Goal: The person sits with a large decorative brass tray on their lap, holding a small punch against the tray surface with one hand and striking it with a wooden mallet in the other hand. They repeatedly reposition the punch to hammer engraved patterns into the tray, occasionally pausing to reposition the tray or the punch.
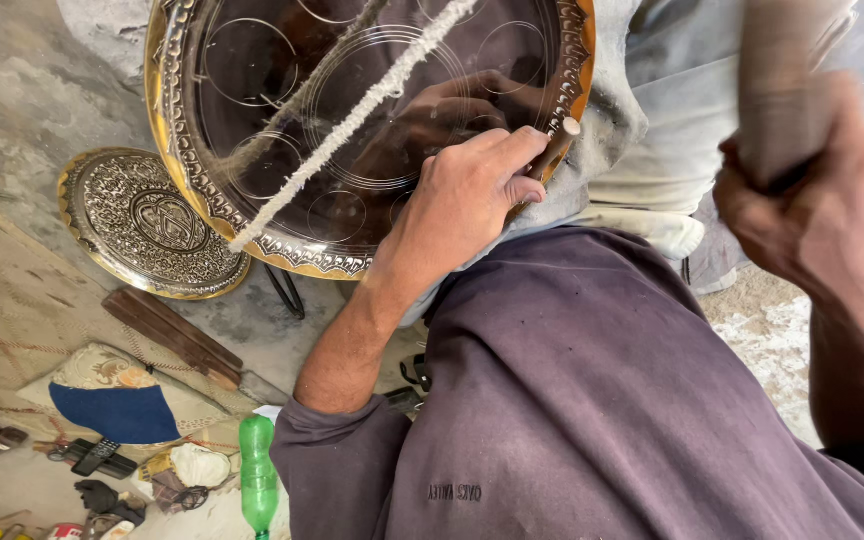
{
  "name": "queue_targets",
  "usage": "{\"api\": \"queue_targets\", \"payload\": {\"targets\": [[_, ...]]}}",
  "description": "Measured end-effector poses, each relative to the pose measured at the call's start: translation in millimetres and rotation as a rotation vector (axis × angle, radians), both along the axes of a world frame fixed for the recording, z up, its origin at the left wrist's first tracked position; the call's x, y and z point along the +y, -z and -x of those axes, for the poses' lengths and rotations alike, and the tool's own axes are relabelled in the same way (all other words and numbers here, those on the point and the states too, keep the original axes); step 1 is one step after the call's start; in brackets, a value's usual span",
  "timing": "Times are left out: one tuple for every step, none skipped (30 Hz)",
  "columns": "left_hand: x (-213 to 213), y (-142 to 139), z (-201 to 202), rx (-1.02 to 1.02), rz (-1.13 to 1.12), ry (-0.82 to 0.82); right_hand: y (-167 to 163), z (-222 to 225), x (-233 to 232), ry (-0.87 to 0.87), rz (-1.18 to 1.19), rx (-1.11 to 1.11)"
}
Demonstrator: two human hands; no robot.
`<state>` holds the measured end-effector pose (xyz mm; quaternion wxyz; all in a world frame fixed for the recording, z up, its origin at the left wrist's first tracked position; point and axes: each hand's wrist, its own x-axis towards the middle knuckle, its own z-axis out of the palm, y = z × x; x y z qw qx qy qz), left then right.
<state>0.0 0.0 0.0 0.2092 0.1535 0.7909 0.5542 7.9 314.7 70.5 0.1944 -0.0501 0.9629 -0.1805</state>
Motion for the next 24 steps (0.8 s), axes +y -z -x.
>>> {"api": "queue_targets", "payload": {"targets": [[-1,0,-1,-0.001,0.006,-0.008,-4,-6,-11,-0.005,0.000,0.000],[-1,0,-2,-0.003,0.012,-0.015,-11,-5,-14,-0.150,-0.126,0.052],[-1,0,-2,-0.004,0.017,-0.023,-12,-2,-18,-0.164,-0.125,0.048],[0,0,-3,-0.008,0.012,-0.042,-13,1,-22,-0.178,-0.123,0.045],[0,0,-4,-0.014,0.006,-0.058,-13,5,-25,-0.057,0.007,-0.016],[1,0,-6,-0.021,-0.001,-0.073,-13,7,-28,0.065,0.138,-0.080],[1,-1,-7,-0.017,0.001,-0.085,-15,10,-30,-0.074,0.051,-0.023],[0,-2,-7,-0.011,0.007,-0.098,-19,15,-30,-0.216,-0.033,0.035],[1,-2,-8,-0.007,0.012,-0.109,-22,18,-29,-0.354,-0.118,0.090],[2,-2,-8,-0.032,0.028,-0.103,-21,18,-31,-0.175,-0.022,0.007],[2,-1,-8,-0.058,0.044,-0.099,-18,17,-33,0.003,0.075,-0.079],[1,-1,-8,-0.082,0.057,-0.091,-17,16,-35,0.183,0.169,-0.165],[2,-1,-8,-0.055,0.041,-0.097,-19,17,-31,-0.003,0.024,-0.099],[3,-2,-9,-0.027,0.027,-0.106,-21,19,-28,-0.192,-0.119,-0.033],[2,-2,-11,-0.001,0.014,-0.116,-23,20,-26,-0.381,-0.260,0.029],[0,-2,-12,-0.049,0.022,-0.110,-23,20,-26,-0.491,-0.337,0.080],[-1,-2,-13,-0.097,0.032,-0.106,-24,21,-25,-0.603,-0.412,0.132],[-2,-1,-14,-0.141,0.041,-0.100,-24,20,-26,-0.624,-0.432,0.143],[-4,-1,-14,-0.111,0.040,-0.113,-25,20,-27,-0.645,-0.452,0.155],[-5,-2,-16,-0.080,0.039,-0.127,-26,19,-31,-0.579,-0.416,0.124],[-4,-2,-17,-0.052,0.039,-0.145,-26,20,-32,-0.517,-0.378,0.091],[-4,-2,-17,-0.072,0.029,-0.149,-27,21,-33,-0.362,-0.238,0.021],[-4,-1,-17,-0.093,0.019,-0.150,-28,22,-34,-0.203,-0.099,-0.050],[-5,-1,-18,-0.113,0.009,-0.154,-29,22,-35,-0.045,0.041,-0.121]]}}
